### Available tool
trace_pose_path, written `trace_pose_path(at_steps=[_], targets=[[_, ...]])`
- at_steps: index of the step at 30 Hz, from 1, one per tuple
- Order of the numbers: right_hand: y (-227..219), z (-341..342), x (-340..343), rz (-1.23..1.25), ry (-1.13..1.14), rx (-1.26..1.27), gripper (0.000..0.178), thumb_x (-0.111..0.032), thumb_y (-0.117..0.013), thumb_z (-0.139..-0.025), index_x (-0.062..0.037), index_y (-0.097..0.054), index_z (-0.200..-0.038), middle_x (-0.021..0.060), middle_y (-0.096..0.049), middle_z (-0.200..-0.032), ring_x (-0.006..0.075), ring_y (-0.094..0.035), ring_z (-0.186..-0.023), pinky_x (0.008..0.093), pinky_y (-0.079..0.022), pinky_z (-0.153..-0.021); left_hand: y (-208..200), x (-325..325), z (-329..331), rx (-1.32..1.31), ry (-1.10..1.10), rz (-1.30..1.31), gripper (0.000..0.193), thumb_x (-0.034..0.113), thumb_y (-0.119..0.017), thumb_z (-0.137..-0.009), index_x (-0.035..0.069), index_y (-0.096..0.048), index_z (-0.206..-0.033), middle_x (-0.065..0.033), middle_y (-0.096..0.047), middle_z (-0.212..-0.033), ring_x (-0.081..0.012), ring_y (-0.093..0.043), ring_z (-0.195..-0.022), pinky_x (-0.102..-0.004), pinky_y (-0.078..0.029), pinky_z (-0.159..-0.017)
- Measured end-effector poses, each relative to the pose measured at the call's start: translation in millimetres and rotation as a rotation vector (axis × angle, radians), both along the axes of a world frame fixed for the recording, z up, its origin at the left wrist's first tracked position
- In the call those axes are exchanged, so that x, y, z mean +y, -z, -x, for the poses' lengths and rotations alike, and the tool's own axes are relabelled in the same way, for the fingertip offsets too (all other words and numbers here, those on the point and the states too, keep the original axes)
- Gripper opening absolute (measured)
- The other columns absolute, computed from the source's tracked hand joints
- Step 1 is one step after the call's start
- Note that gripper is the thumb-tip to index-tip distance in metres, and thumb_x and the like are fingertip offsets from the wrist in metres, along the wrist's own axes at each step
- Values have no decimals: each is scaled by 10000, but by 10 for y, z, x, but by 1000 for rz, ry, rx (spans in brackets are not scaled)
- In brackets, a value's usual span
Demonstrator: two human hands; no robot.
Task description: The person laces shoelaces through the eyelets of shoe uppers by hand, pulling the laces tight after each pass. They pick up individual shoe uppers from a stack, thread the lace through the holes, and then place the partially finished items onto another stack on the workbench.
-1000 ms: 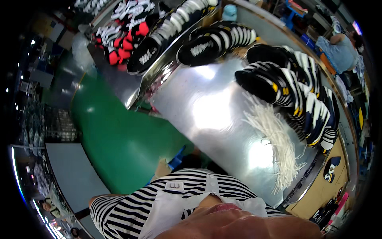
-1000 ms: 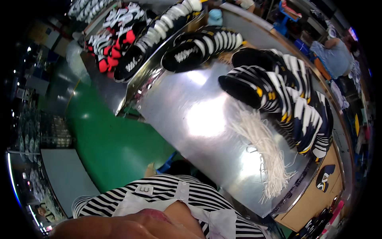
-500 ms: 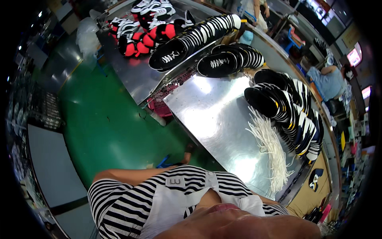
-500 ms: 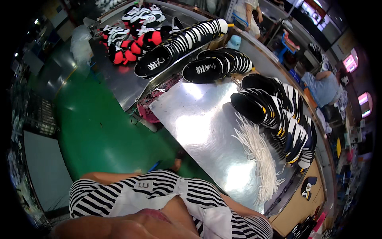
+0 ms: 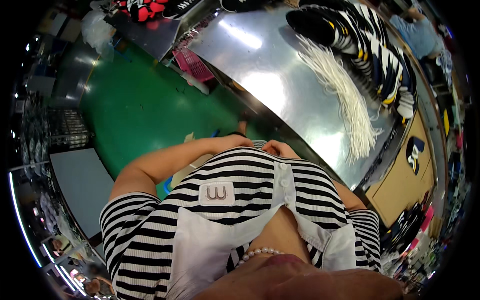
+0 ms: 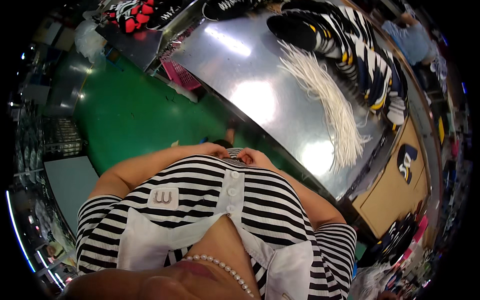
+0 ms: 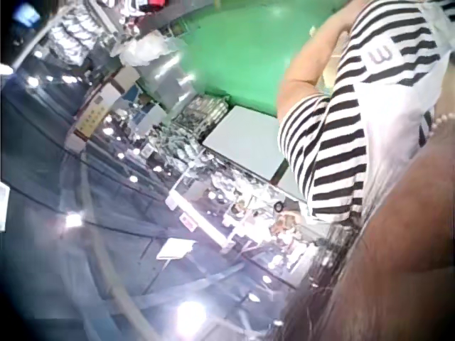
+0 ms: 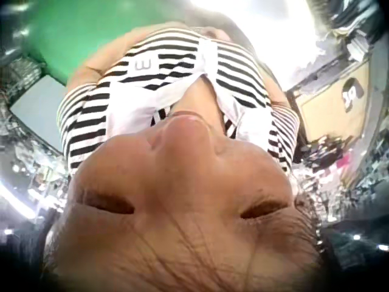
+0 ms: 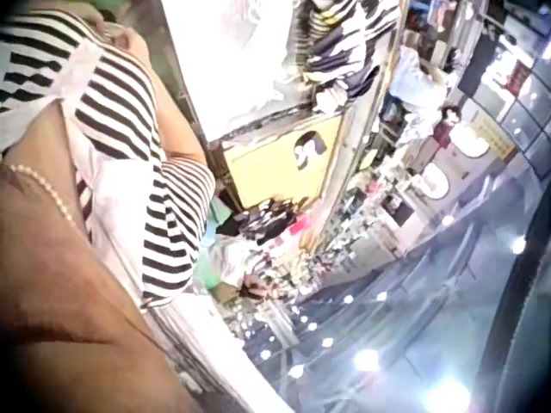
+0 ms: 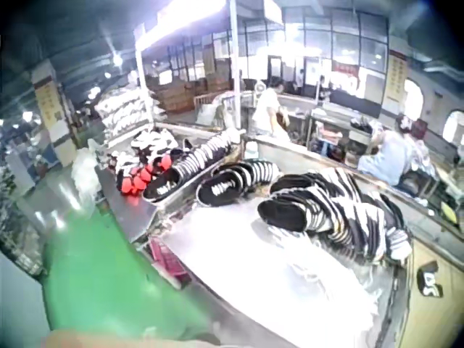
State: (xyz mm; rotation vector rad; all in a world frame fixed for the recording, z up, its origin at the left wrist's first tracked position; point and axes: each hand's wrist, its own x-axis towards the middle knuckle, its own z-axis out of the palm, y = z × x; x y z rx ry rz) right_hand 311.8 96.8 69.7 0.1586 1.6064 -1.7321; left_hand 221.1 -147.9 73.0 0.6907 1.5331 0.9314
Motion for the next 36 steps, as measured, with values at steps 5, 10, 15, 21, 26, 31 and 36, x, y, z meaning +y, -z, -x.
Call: trace_pose_path(at_steps=[5, 10, 15, 21, 26, 31, 36], targets=[[267, -468, 96, -143, 45, 229, 285, -202, -753, -810, -28, -624, -995, -1, -588, -789, 116, -545, -713, 264, -451, -640, -75, 265, -303, 145, 33, 54, 398, 265, -706, -845, 6, -644, -1140, -123, -663, -985, -216, -623, -895, -329, -496, -820], [300, -635, 309, -82, -123, 94, 303, -249, -695, -885, -47, -570, -1073, 46, -618, -808, 148, -593, -715, 282, -482, -649, -125, 531, -525, 96, 16, 118, 315, 249, -741, -824, 26, -608, -1002, -31, -561, -848, -129, -490, -765, -285, -416, -664], [226, -554, 277, -209, -150, 170, 318, -279, -693, -910, -21, -570, -1051, 55, -617, -751, 147, -586, -681, 292, -479, -630, -31, 557, -389, -168, -27, 93, 275, 187, -725, -845, 32, -593, -1030, 23, -500, -819, -89, -440, -762, -243, -387, -667], [391, -267, -39, 136, 90, -9, 183, -111, -629, -962, -2, -568, -1096, -9, -588, -859, 58, -552, -759, 210, -468, -678, -33, 255, -155, 109, -41, 33, 220, 182, -671, -880, 47, -605, -1040, -23, -560, -855, -105, -507, -799, -254, -421, -722], [276, 106, -292, 186, 8, 2, 201, -97, -628, -967, -6, -571, -1137, -37, -583, -807, 46, -537, -710, 196, -452, -673, 44, -115, 51, 14, -163, -41, 223, 267, -626, -905, 89, -628, -1038, -38, -627, -936, -140, -586, -883, -287, -453, -796], [22, 385, -457, 69, -23, -154, 303, -88, -661, -934, 1, -565, -1207, 7, -650, -922, 65, -593, -818, 196, -464, -723, 47, -315, 214, 172, -194, -108, 282, 208, -684, -861, 39, -616, -1076, -61, -604, -907, -155, -570, -867, -266, -457, -792], [-123, 641, -547, 97, -70, -152, 335, -43, -677, -910, 20, -552, -1215, 39, -666, -999, 84, -613, -895, 210, -483, -807, 41, -435, 411, -26, -229, -119, 261, 192, -674, -850, 43, -614, -1056, -31, -609, -922, -141, -567, -878, -259, -449, -789]])
